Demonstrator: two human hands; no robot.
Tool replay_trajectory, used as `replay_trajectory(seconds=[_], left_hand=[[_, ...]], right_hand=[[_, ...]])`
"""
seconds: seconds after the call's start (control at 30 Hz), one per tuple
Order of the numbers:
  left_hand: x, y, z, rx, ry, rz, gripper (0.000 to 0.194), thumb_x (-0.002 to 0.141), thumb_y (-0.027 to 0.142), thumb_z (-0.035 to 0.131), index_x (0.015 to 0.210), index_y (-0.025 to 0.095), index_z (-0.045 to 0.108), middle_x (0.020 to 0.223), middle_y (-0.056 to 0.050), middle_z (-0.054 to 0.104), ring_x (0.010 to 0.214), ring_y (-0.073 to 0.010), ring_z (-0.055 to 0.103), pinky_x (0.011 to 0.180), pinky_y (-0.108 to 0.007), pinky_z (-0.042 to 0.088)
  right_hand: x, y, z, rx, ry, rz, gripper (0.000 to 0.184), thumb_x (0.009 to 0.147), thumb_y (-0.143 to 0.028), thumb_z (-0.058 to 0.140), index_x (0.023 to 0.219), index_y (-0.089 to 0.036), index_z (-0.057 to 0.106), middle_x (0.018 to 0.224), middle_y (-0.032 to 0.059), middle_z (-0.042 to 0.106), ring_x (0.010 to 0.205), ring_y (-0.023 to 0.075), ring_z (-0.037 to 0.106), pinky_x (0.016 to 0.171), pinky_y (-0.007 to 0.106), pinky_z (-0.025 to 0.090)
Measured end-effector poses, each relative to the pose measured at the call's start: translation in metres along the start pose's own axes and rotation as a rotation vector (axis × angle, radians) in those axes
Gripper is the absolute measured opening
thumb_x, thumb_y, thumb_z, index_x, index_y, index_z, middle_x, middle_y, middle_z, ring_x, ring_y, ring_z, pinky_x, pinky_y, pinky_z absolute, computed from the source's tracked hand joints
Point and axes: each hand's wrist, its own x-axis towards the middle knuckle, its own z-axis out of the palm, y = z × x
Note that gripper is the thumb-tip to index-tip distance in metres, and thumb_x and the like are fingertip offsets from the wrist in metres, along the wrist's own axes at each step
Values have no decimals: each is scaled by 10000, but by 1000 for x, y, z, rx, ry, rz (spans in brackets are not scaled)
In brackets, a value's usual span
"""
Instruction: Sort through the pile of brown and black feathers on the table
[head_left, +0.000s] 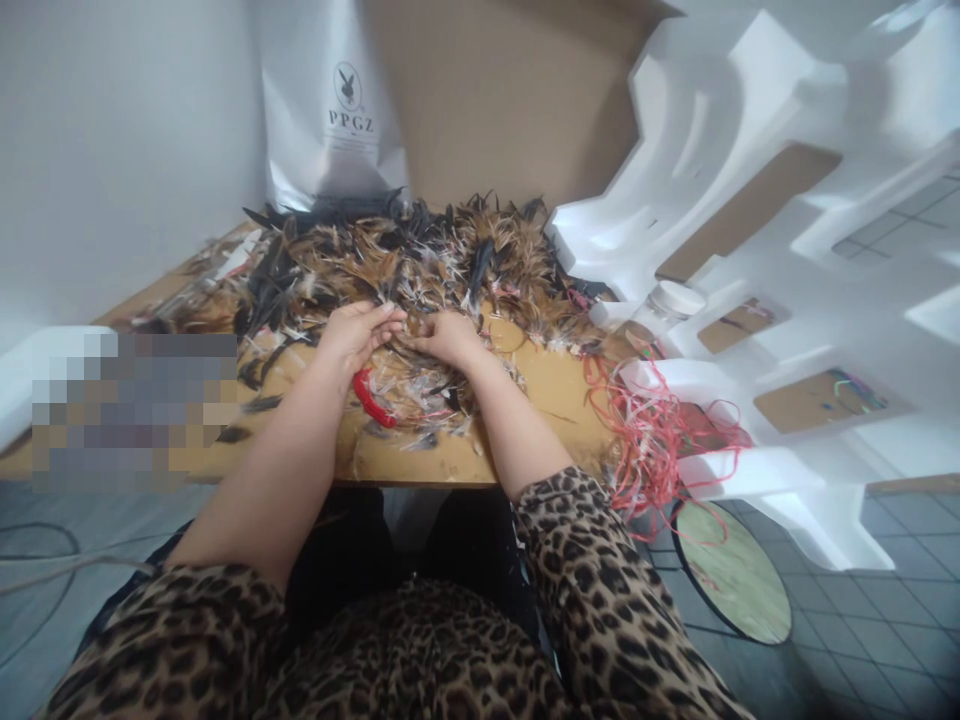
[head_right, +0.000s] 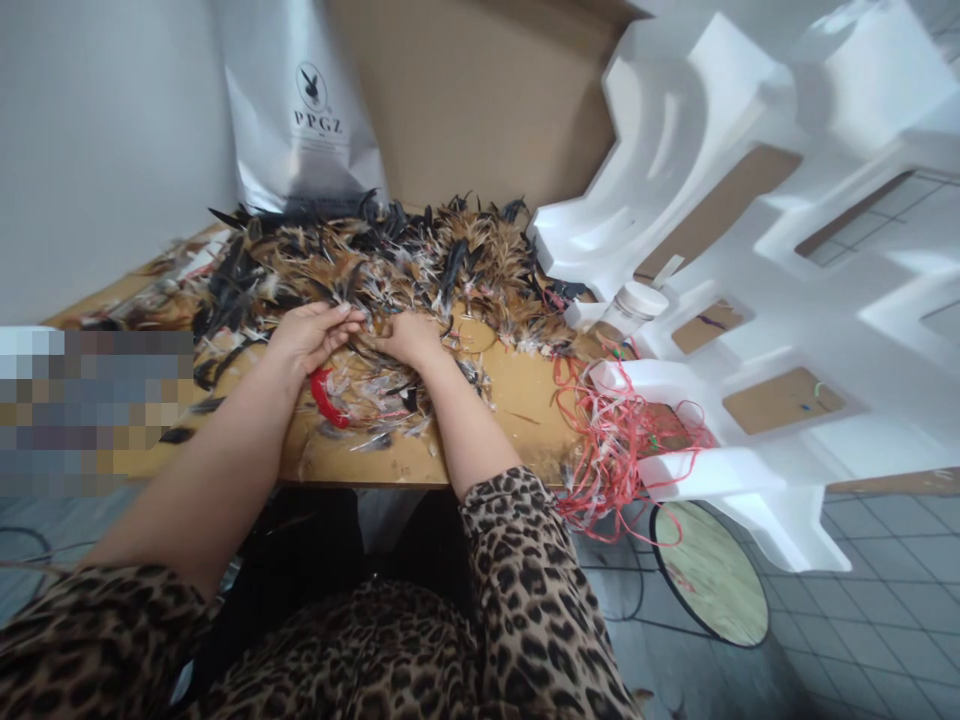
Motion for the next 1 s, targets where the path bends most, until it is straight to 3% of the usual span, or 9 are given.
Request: replay_trajectory(seconds=[0.07,0.13,0.37,0.53,0.8,1.0], left_hand=[[0,0,0,-2,-9,0,85,697,148,660,710,86,603,737,-89,693,555,-71,615,461,-121,444],[-1,1,1,-11,-8,-6,91,694,149,664,703,87,597,734,-85,692,547,-68,609,450,-119,437],[-2,4,2,-57,15,-32,52,722,131,633,736,90,603,711,-67,683,522,-55,594,432,-108,418],[-1,2,1,-51,-9,-69,44,731,120,625,739,81,609,730,-85,685,536,-68,611,428,-108,426],[-2,1,2,-69,-99,-178,56,702,68,643,738,78,601,767,-120,692,554,-98,635,426,-122,450],[-6,3,3,-97,-205,-244,33,732,55,602,704,73,602,825,-136,694,566,-90,634,432,-108,453]], right_hand=[[-1,-3,1,-69,24,4,187,648,-343,628,693,-168,677,730,69,661,697,164,558,669,270,382],[1,-2,1,15,41,8,147,673,-278,585,661,-154,662,695,62,649,668,151,549,653,263,381],[14,16,-7,956,95,136,138,657,-272,624,640,-138,592,483,-49,521,450,56,422,498,193,344],[17,16,-9,1369,112,235,172,648,-280,668,653,-160,544,476,-67,521,411,39,401,438,171,316],[13,8,-18,1531,62,358,176,720,-305,633,777,-177,527,670,-33,644,491,44,506,469,160,404],[14,1,-14,1532,197,321,145,757,-301,594,790,-179,521,719,-19,657,540,51,548,497,161,419]])
